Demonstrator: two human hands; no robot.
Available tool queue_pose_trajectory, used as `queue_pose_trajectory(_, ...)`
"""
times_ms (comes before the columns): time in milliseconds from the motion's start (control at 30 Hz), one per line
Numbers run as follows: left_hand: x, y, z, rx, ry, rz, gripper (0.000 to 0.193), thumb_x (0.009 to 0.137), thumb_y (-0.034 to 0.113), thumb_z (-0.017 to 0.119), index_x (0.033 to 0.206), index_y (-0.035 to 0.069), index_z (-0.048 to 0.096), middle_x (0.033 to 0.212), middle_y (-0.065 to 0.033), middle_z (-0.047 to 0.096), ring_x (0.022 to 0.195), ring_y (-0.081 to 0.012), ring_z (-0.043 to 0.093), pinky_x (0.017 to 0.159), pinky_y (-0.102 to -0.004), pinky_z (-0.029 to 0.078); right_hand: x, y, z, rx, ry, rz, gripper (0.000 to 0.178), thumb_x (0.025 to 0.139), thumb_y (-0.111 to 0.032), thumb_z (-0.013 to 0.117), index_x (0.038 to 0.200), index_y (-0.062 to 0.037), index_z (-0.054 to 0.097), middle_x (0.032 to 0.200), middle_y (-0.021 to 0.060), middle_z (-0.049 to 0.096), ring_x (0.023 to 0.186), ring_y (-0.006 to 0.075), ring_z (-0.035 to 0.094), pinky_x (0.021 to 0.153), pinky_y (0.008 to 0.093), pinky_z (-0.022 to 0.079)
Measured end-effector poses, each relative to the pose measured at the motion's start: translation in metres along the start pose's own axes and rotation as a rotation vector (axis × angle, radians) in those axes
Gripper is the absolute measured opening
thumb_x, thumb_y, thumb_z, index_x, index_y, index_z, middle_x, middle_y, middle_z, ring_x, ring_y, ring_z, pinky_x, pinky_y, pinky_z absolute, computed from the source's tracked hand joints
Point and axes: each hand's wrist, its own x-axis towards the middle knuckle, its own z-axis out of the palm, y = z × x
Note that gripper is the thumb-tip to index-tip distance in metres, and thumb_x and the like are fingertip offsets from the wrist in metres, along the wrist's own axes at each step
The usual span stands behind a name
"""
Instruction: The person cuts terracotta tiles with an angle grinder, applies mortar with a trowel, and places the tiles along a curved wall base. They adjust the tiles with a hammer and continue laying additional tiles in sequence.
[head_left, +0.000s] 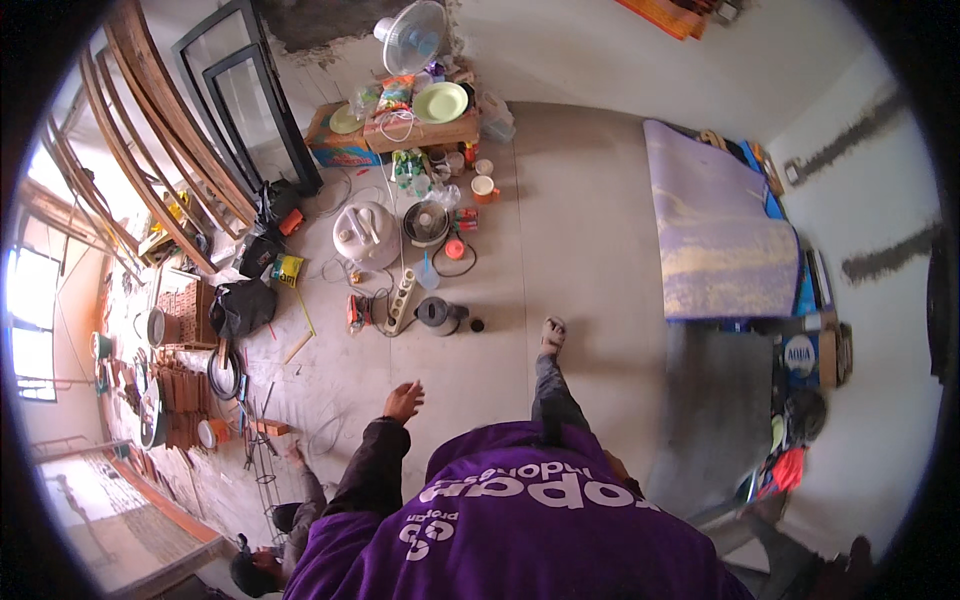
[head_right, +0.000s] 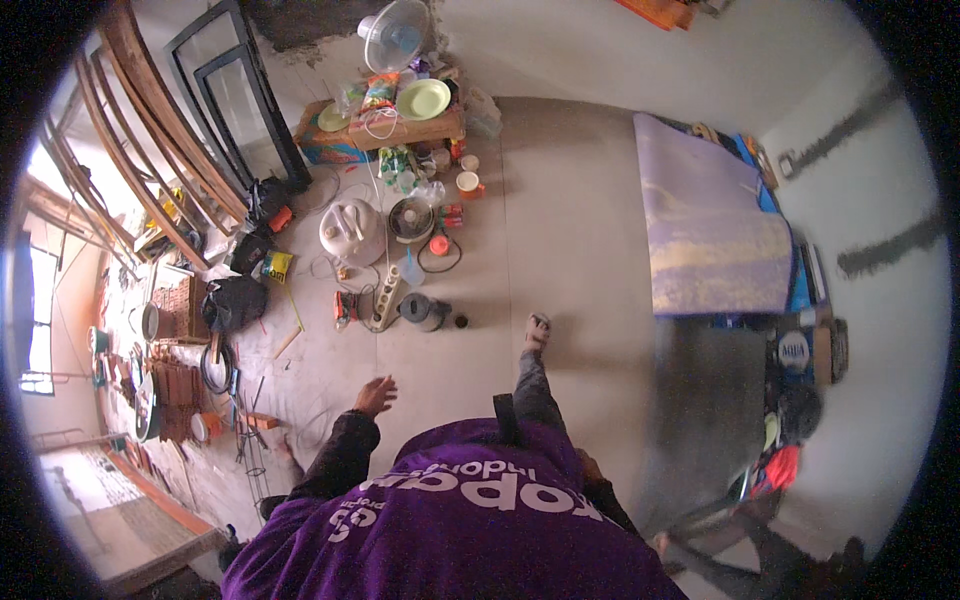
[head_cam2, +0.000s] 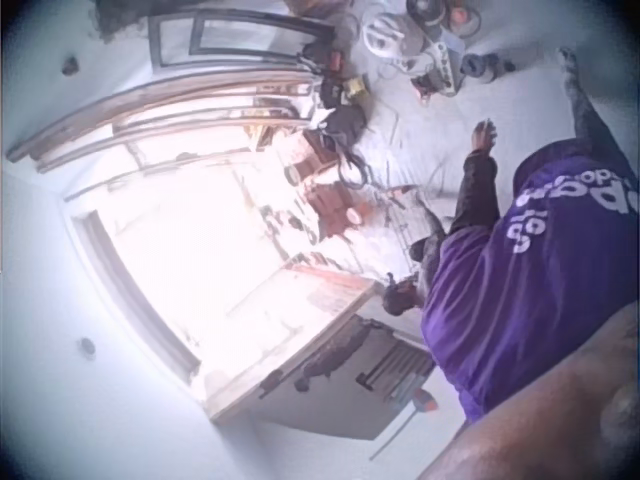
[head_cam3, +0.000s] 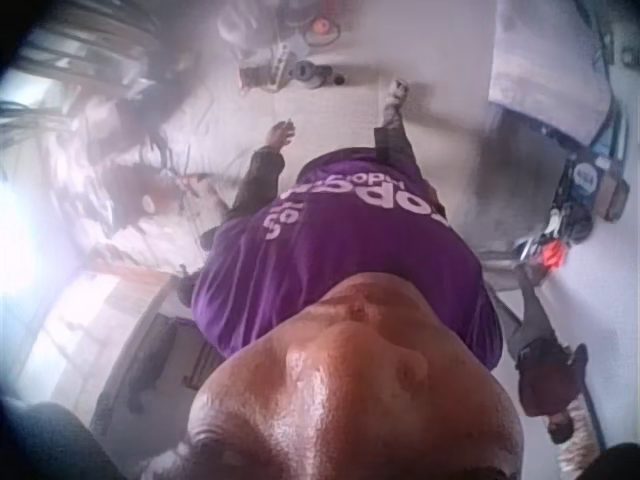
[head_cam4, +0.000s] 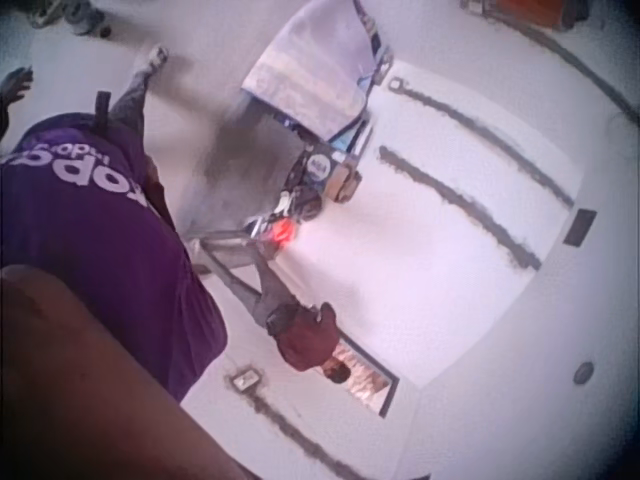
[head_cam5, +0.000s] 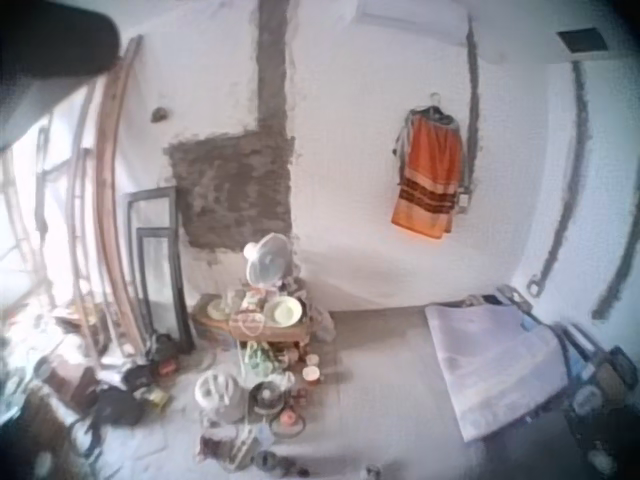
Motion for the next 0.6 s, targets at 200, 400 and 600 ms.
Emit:
queue_pose_trajectory(200,0.027,-0.044,0.033,-0.23,0.18,-0.366,0.047,0.095,0.046,0.05,0.11,0.002,0.06,0.093,-0.0117,0.068,0.077,-0.0257,0.065,0.067,-0.0403,0.053,0.212,-0.092,-0.181,-0.719,-0.156,-0.398,0.036,0.066,-0.016,0.078,0.095,-0.0061,0.06,0.086,0.0124,0.067,0.083,0.0349,0.064,0.074,0.045,0.052)
queue_pose_trajectory(400,0.003,0.045,0.109,-0.043,0.144,-0.283,0.043,0.097,0.042,0.053,0.118,0.005,0.057,0.098,-0.0113,0.067,0.082,-0.0283,0.064,0.068,-0.0425,0.051,0.374,-0.307,-0.3,0.302,0.047,0.152,0.025,0.093,-0.023,0.053,0.111,-0.005,0.056,0.088,0.0076,0.062,0.062,0.0185,0.063,0.05,0.0319,0.053)
queue_pose_trajectory(600,0.161,0.152,0.139,-0.203,0.047,-0.239,0.047,0.094,0.047,0.055,0.122,0.009,0.057,0.105,-0.0081,0.067,0.089,-0.0262,0.063,0.07,-0.0443,0.05,0.57,-0.509,-0.327,0.392,-0.104,0.17,0.033,0.092,-0.024,0.058,0.12,-0.0075,0.054,0.09,0.0083,0.062,0.062,0.0167,0.062,0.049,0.0298,0.051)
